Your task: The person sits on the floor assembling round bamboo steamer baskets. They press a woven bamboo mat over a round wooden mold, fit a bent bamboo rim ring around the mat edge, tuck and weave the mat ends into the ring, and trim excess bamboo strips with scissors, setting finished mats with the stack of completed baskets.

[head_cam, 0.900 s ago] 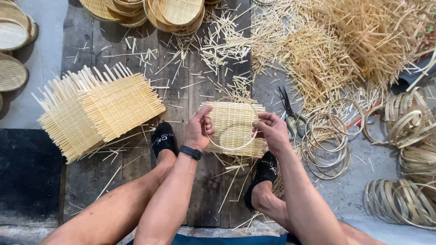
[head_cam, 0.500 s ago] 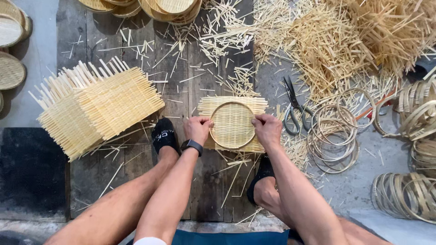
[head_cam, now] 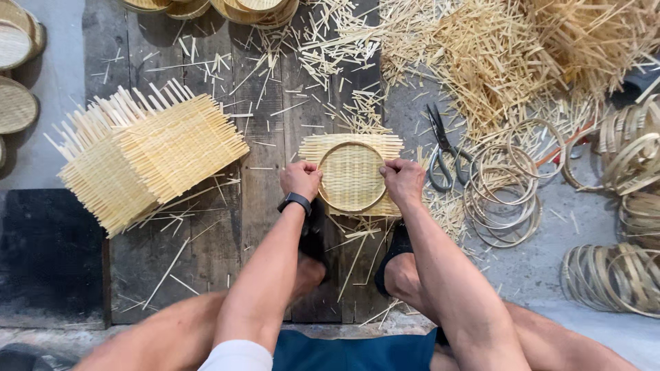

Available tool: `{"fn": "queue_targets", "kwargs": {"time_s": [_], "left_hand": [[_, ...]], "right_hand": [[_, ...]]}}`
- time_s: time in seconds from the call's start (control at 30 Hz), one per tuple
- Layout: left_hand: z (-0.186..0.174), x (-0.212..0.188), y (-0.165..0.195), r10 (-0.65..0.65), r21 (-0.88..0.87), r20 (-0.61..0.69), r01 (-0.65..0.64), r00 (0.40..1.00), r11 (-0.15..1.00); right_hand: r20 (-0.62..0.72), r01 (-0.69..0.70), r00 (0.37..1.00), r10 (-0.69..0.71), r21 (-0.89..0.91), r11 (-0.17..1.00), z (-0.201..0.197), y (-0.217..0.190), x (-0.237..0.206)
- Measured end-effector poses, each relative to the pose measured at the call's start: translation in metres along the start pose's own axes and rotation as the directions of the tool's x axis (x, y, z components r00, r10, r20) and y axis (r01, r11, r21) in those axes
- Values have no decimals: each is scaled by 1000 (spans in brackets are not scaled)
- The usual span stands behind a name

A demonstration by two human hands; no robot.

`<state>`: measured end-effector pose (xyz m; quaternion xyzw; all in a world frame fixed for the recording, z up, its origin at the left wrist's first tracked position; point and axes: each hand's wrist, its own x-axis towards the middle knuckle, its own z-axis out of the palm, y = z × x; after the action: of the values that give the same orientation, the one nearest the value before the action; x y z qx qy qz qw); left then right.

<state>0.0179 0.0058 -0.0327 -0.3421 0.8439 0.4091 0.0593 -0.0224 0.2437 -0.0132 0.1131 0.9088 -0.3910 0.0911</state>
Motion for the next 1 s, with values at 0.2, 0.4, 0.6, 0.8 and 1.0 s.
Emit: {"fn": "queue_targets", "kwargs": {"time_s": [0.2, 0.4, 0.6, 0.8, 1.0], "left_hand": [[-7, 8, 2, -47, -85, 29, 49, 998, 995], [-15, 3, 5, 26, -21, -18, -26, 999, 999], [-17, 15, -18, 17, -85, -31, -19, 999, 996], [-9, 16, -18, 22, -181, 88, -6, 996, 983], [-6, 40, 18, 624, 180, 93, -630, 776, 756]], "right_hand": [[4, 6, 1000, -6, 6, 1000, 1, 0, 6], [71, -78, 995, 76, 27, 997, -5, -8, 7], [133, -49, 990, 36, 95, 994, 6, 1, 14], [190, -49, 981, 43, 28, 998, -9, -2, 25], [440, 706, 686, -579, -215, 674, 4, -61, -33]]}}
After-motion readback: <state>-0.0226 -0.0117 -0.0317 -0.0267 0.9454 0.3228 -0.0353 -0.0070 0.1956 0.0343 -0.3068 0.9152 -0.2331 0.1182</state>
